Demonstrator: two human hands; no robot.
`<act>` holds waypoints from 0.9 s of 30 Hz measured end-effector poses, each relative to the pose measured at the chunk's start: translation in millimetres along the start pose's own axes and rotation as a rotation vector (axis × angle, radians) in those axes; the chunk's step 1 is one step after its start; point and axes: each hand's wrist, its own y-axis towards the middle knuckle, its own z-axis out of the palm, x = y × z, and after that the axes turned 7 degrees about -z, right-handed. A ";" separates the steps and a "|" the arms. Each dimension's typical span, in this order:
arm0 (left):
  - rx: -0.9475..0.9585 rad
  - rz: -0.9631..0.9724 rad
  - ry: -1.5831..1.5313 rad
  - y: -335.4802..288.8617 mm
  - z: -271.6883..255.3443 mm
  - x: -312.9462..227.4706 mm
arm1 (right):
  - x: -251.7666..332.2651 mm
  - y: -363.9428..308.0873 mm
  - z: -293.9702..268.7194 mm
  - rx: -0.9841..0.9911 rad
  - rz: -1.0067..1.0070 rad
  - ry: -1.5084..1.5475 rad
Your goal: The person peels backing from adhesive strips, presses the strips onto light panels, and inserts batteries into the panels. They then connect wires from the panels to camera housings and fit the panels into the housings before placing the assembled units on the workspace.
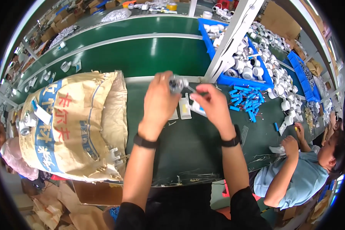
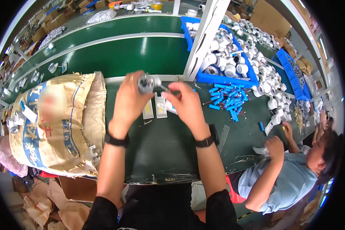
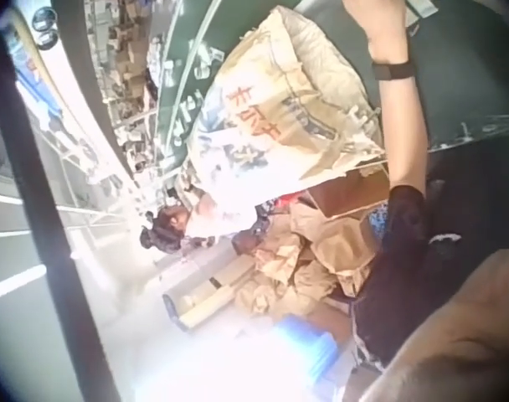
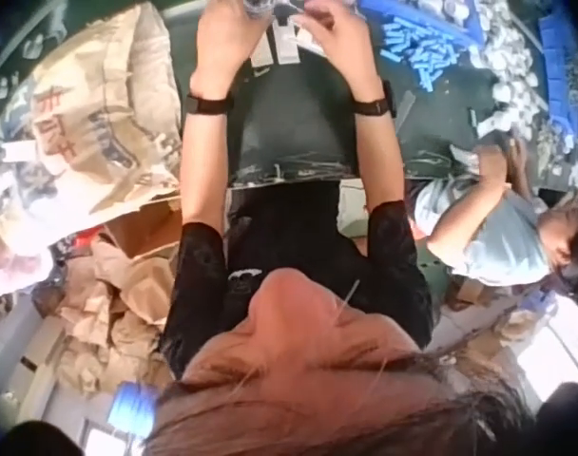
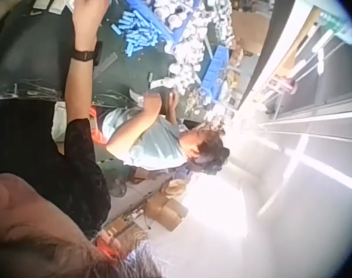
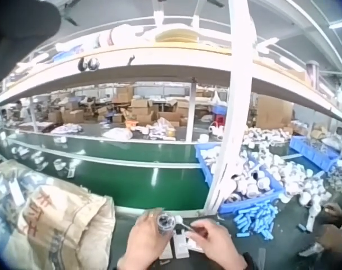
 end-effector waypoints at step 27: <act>0.319 -0.286 0.320 139.1 44.1 67.5 | 4.4 121.8 -20.2 0.629 -0.300 -0.379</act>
